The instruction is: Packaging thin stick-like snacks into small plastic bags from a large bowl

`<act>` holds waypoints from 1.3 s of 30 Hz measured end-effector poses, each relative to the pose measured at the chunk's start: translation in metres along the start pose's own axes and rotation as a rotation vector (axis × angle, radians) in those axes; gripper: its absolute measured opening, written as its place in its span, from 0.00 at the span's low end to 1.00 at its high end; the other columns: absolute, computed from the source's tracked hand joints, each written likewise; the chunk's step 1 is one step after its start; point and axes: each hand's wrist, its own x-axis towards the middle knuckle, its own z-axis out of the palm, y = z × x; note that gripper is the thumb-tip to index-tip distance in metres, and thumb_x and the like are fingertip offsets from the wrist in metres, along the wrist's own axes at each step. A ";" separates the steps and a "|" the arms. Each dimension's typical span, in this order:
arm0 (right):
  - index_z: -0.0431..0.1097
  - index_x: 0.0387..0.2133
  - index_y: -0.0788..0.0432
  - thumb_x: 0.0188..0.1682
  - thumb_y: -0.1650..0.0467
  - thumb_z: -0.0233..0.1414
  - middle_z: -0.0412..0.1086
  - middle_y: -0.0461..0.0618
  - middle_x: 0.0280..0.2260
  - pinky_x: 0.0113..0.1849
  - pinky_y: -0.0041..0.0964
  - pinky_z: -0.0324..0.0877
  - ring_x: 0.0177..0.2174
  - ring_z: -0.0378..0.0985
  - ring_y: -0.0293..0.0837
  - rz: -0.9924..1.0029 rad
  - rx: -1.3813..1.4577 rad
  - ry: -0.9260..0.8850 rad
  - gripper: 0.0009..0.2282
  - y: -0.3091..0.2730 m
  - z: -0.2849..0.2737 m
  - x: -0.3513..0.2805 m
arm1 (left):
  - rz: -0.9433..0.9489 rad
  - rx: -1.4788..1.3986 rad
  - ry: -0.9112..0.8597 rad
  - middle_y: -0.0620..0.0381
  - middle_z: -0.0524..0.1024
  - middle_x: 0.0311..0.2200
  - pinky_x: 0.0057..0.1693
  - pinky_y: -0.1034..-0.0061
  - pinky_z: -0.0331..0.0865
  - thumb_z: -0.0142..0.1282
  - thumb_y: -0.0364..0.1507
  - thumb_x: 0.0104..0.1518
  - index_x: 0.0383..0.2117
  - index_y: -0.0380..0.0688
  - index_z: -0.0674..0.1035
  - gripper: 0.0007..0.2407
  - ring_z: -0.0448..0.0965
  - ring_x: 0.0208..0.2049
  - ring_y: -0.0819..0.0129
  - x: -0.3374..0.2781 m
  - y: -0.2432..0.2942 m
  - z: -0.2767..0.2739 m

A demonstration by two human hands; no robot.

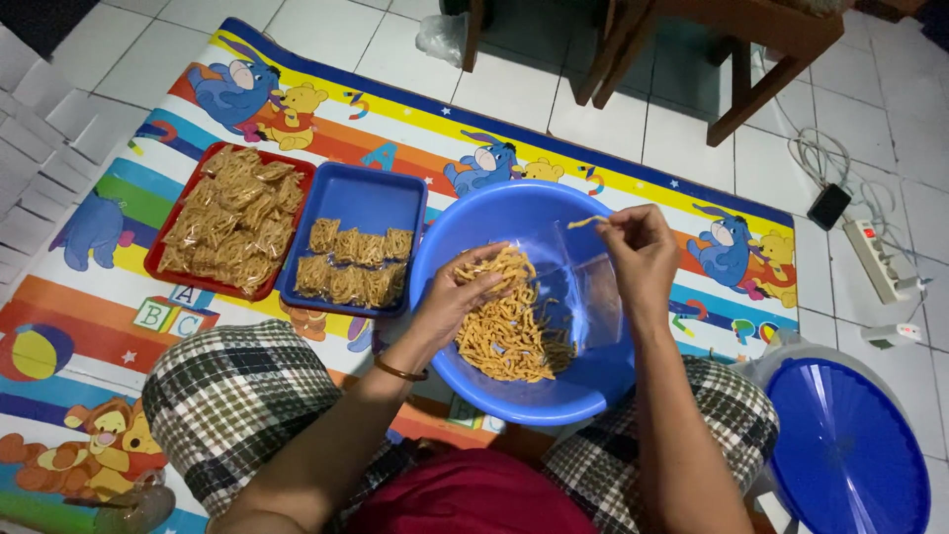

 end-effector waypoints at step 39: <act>0.80 0.28 0.55 0.41 0.77 0.62 0.76 0.51 0.27 0.43 0.45 0.73 0.33 0.81 0.52 -0.160 -0.239 -0.649 0.05 0.054 0.051 -0.018 | 0.111 0.025 0.108 0.43 0.80 0.47 0.51 0.64 0.82 0.63 0.23 0.57 0.57 0.39 0.76 0.19 0.84 0.44 0.59 0.023 0.024 -0.038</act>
